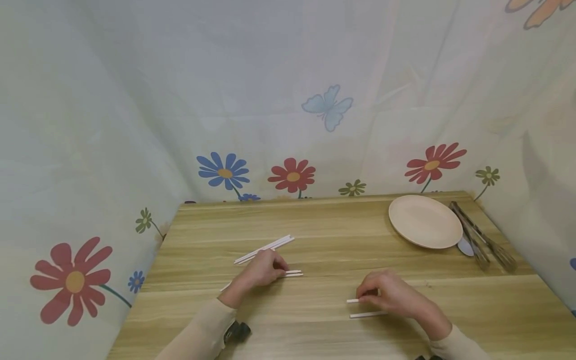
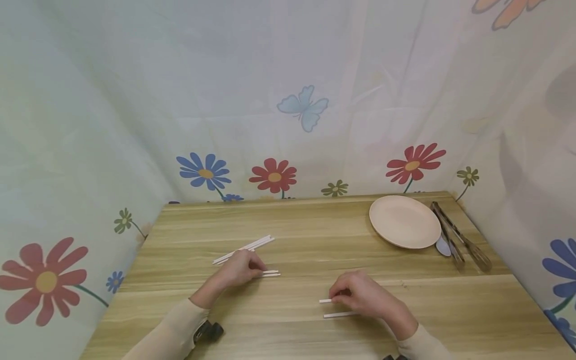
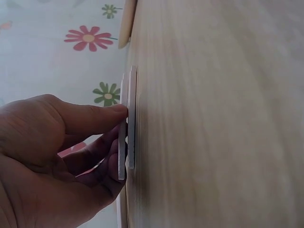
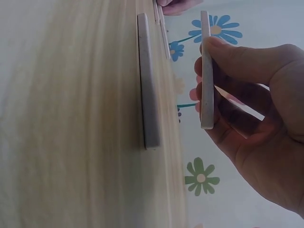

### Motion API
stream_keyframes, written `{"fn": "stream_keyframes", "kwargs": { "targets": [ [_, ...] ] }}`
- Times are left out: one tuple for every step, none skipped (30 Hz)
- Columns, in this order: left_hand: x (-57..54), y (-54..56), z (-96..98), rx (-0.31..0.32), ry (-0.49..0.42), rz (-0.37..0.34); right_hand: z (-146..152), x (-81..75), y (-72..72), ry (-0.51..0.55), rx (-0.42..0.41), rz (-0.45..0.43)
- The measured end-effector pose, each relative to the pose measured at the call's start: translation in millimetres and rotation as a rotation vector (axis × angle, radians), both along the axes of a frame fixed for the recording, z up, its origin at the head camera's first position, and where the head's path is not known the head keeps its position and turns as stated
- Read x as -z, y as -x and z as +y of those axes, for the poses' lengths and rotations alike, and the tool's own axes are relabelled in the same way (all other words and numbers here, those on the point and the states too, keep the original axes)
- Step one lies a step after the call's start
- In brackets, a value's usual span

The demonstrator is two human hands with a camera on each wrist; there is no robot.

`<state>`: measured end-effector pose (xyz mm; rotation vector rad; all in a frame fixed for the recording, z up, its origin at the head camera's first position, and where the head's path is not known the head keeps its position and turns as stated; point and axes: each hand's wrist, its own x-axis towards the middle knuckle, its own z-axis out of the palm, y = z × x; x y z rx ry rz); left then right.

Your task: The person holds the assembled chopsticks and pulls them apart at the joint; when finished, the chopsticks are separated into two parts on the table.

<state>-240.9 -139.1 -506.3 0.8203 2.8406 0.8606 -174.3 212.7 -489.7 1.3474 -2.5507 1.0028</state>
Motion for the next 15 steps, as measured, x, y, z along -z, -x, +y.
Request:
{"fn": "stream_keyframes", "kwargs": {
  "targets": [
    [0.0, 0.3, -0.1, 0.003, 0.002, 0.003, -0.6, -0.1, 0.1, -0.005, -0.005, -0.005],
    [0.0, 0.4, -0.2, 0.007, 0.004, 0.006, -1.2, -0.5, 0.1, -0.009, -0.01, -0.011],
    [0.1, 0.6, -0.3, 0.011, 0.005, 0.008, -1.7, -0.7, 0.2, -0.014, -0.016, -0.02],
    [0.0, 0.7, -0.4, 0.015, 0.003, 0.007, -2.1, -1.1, 0.0, -0.021, -0.018, -0.027],
    [-0.1, 0.6, -0.5, 0.018, 0.0, 0.004, -2.4, -1.4, -0.3, -0.028, -0.019, -0.036],
    [-0.2, 0.6, -0.7, 0.02, -0.003, 0.002, -2.6, -1.7, -0.7, -0.034, -0.018, -0.045],
    [-0.1, 0.5, -0.8, 0.021, -0.003, 0.0, -2.7, -2.0, -1.2, -0.04, -0.018, -0.059],
    [0.0, 0.5, -0.9, 0.022, -0.006, -0.004, -2.8, -2.2, -1.7, -0.045, -0.015, -0.067],
    [0.4, 0.5, -1.0, 0.022, -0.004, -0.003, -2.9, -2.4, -2.2, -0.049, -0.011, -0.076],
    [0.6, 0.5, -1.1, 0.022, -0.004, -0.002, -2.9, -2.5, -2.5, -0.054, -0.008, -0.081],
    [0.7, 0.4, -1.2, 0.022, -0.003, 0.0, -2.9, -2.1, -2.7, -0.057, -0.006, -0.085],
    [0.9, 0.4, -1.2, 0.023, -0.001, 0.001, -2.9, -1.6, -2.9, -0.059, -0.004, -0.091],
    [1.1, 0.5, -1.1, 0.025, -0.001, 0.003, -2.9, -1.0, -3.0, -0.061, -0.003, -0.094],
    [1.1, 0.5, -1.0, 0.026, -0.001, 0.004, -3.0, -0.2, -3.1, -0.064, 0.0, -0.093],
    [1.4, 0.7, -0.8, 0.028, 0.0, 0.006, -3.1, 0.7, -3.1, -0.064, 0.002, -0.095]
  ]
}}
